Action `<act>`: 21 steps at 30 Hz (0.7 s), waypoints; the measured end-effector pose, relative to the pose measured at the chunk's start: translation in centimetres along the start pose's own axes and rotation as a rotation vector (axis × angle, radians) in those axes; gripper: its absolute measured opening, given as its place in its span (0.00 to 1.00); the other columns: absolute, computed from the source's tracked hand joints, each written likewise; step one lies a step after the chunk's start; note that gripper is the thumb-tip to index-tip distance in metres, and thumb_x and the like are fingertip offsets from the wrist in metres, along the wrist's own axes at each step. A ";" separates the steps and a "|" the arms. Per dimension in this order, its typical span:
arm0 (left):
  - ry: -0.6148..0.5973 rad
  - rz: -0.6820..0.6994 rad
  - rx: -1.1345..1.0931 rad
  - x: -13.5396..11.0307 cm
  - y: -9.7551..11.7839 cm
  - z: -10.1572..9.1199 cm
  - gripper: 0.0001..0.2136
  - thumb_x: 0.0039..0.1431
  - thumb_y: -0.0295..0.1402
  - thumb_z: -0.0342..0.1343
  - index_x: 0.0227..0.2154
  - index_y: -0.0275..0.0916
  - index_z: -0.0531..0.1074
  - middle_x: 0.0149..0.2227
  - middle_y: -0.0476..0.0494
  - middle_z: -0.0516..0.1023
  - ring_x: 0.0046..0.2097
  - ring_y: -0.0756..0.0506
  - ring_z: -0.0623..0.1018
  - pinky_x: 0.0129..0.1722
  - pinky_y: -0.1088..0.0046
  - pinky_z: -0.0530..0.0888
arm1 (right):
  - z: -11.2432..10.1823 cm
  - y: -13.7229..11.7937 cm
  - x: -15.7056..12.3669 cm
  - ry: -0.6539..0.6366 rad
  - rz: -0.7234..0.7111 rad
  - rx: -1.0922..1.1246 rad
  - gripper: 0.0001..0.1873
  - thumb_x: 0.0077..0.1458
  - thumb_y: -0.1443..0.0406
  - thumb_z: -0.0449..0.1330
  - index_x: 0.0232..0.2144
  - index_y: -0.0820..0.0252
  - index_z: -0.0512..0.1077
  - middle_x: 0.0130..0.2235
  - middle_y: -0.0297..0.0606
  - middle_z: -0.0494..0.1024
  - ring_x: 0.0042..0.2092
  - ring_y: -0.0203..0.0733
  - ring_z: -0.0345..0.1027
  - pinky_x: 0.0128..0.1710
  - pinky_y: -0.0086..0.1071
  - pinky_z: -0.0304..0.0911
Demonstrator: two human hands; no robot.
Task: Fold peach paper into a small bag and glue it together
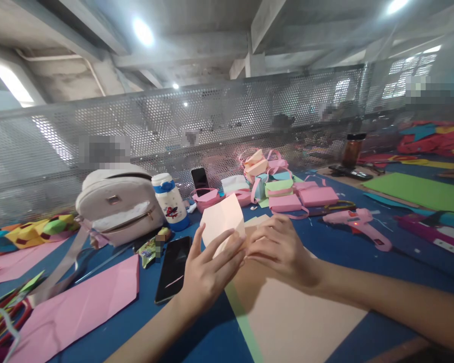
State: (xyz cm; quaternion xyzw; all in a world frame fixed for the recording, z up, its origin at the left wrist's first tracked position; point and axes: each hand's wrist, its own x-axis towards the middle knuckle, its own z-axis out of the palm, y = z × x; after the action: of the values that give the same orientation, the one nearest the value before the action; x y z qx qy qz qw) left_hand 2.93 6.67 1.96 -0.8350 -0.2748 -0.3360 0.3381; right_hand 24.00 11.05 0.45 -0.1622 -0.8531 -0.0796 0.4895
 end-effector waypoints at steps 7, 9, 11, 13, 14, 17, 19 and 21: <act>0.025 -0.108 -0.059 -0.7 -0.8 0.3 0.17 0.64 0.39 0.57 0.54 0.39 0.71 0.51 0.41 0.80 0.55 0.39 0.78 0.67 0.45 0.49 | 0.0 0.3 0.0 -0.013 0.026 0.042 0.06 0.65 0.67 0.58 0.34 0.56 0.74 0.37 0.32 0.79 0.41 0.40 0.65 0.48 0.39 0.52; 0.077 -0.125 -0.078 -0.9 -1.0 0.4 0.18 0.63 0.41 0.59 0.52 0.39 0.72 0.50 0.39 0.81 0.54 0.38 0.78 0.66 0.43 0.51 | -0.1 0.5 0.0 -0.025 0.032 0.056 0.06 0.65 0.67 0.58 0.34 0.56 0.73 0.37 0.32 0.79 0.41 0.40 0.66 0.48 0.39 0.52; 0.125 -0.136 -0.105 -1.0 -1.0 0.4 0.11 0.62 0.37 0.61 0.46 0.42 0.76 0.47 0.42 0.83 0.51 0.40 0.79 0.65 0.43 0.54 | -0.1 0.6 0.0 -0.036 0.040 0.069 0.07 0.65 0.67 0.57 0.34 0.56 0.73 0.36 0.32 0.80 0.41 0.40 0.66 0.48 0.39 0.52; 0.150 -0.155 -0.130 -0.9 -0.8 0.3 0.04 0.61 0.33 0.62 0.38 0.46 0.78 0.43 0.48 0.84 0.47 0.42 0.81 0.64 0.44 0.57 | -0.1 0.6 0.0 -0.044 0.050 0.082 0.07 0.66 0.66 0.57 0.34 0.56 0.73 0.36 0.32 0.80 0.41 0.40 0.67 0.48 0.40 0.53; 0.156 -0.168 -0.141 -0.8 -0.7 0.3 0.03 0.60 0.31 0.62 0.35 0.48 0.78 0.41 0.50 0.85 0.45 0.43 0.81 0.64 0.45 0.57 | -0.1 0.6 0.0 -0.047 0.053 0.089 0.07 0.66 0.66 0.57 0.34 0.56 0.73 0.35 0.32 0.80 0.41 0.40 0.67 0.48 0.40 0.53; 0.174 -0.207 -0.176 -0.6 -0.3 0.2 0.06 0.59 0.28 0.62 0.30 0.47 0.77 0.39 0.54 0.85 0.42 0.45 0.81 0.63 0.46 0.59 | 0.0 0.7 -0.2 -0.050 0.053 0.096 0.07 0.66 0.66 0.57 0.35 0.55 0.74 0.36 0.32 0.80 0.41 0.40 0.67 0.48 0.39 0.54; 0.171 -0.216 -0.198 -0.4 0.0 0.1 0.07 0.58 0.27 0.62 0.28 0.47 0.76 0.38 0.55 0.84 0.42 0.46 0.80 0.63 0.48 0.59 | 0.0 0.7 -0.2 -0.038 0.042 0.083 0.06 0.66 0.67 0.57 0.37 0.54 0.74 0.36 0.31 0.80 0.41 0.40 0.67 0.48 0.39 0.54; 0.157 -0.210 -0.211 -0.3 0.2 0.1 0.07 0.59 0.27 0.62 0.28 0.47 0.76 0.38 0.56 0.84 0.41 0.46 0.80 0.63 0.50 0.59 | 0.0 0.6 -0.2 -0.027 0.025 0.061 0.05 0.65 0.67 0.58 0.38 0.53 0.74 0.36 0.30 0.80 0.40 0.39 0.67 0.48 0.39 0.54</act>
State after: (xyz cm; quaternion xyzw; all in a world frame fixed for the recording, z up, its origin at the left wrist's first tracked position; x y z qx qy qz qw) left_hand 2.91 6.56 1.63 -0.8038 -0.2967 -0.4606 0.2317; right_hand 24.34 11.59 0.23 -0.1589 -0.8596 -0.0451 0.4835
